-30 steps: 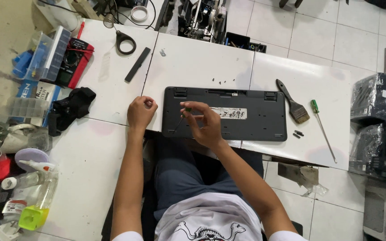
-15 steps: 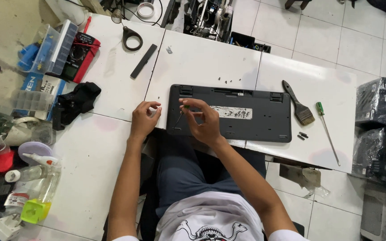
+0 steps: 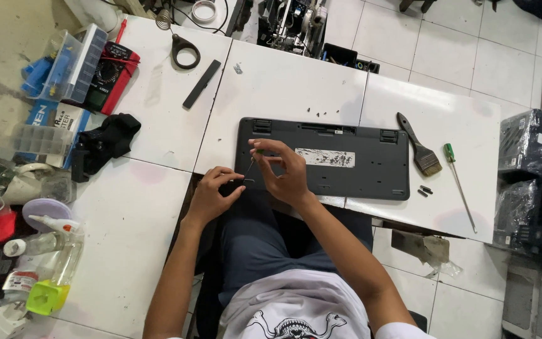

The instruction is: Removing the screws from the back of a keyboard case to disassemble it using a screwdriver.

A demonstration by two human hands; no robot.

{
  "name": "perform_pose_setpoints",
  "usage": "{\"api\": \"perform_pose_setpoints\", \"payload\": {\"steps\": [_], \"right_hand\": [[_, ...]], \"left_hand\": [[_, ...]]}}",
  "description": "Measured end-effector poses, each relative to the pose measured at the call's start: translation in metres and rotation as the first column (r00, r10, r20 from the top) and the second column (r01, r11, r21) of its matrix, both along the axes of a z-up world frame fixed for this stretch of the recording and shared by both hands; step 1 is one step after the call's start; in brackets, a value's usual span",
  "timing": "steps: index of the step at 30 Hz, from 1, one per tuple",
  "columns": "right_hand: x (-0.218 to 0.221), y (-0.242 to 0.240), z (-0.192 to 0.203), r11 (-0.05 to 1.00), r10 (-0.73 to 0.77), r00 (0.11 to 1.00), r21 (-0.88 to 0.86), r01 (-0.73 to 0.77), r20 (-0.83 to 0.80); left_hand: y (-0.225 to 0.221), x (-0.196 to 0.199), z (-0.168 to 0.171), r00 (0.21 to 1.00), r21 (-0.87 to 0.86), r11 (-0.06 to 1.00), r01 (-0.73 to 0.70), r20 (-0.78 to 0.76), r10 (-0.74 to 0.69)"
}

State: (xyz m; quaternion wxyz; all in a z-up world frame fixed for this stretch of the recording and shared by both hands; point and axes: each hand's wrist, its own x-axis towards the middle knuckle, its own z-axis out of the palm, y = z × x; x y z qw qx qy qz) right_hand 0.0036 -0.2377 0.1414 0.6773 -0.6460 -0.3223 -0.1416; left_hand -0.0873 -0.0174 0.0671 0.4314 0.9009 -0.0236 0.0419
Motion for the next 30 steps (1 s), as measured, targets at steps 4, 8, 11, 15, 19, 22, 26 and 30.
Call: {"api": "perform_pose_setpoints", "payload": {"steps": [4, 8, 11, 15, 19, 22, 26, 30], "right_hand": [[0.0, -0.001, 0.004, 1.0, 0.005, 1.0, -0.002, -0.005, 0.025], [-0.007, 0.0, 0.011, 1.0, -0.014, 0.999, -0.014, 0.014, 0.043], [-0.014, 0.002, 0.016, 0.999, -0.033, 0.998, -0.017, 0.034, 0.063], [-0.013, 0.002, 0.017, 0.999, -0.038, 0.998, -0.007, 0.038, 0.046], [-0.013, 0.004, 0.014, 0.999, -0.051, 0.998, -0.001, 0.051, 0.045], [-0.016, 0.006, 0.015, 0.998, -0.061, 0.997, -0.007, 0.061, 0.05], [-0.018, 0.006, 0.018, 0.999, -0.05, 0.998, 0.006, 0.05, 0.046], [-0.019, 0.007, 0.015, 0.999, -0.045, 0.998, 0.006, 0.044, 0.052]], "left_hand": [[0.0, 0.005, -0.022, 0.997, 0.066, 0.998, -0.007, 0.081, 0.002], [-0.003, 0.003, -0.029, 0.989, 0.132, 0.991, -0.031, 0.148, 0.011], [-0.005, 0.002, -0.03, 0.984, 0.174, 0.984, -0.045, 0.177, 0.013], [-0.008, 0.001, -0.026, 0.968, 0.333, 0.94, -0.08, 0.252, -0.006], [-0.009, 0.002, -0.026, 0.956, 0.395, 0.915, -0.088, 0.29, -0.033], [-0.01, 0.003, -0.03, 0.955, 0.394, 0.914, -0.099, 0.295, -0.024], [-0.012, 0.002, -0.032, 0.954, 0.393, 0.912, -0.114, 0.301, -0.01], [-0.013, 0.001, -0.031, 0.954, 0.359, 0.926, -0.118, 0.3, 0.005]]}}
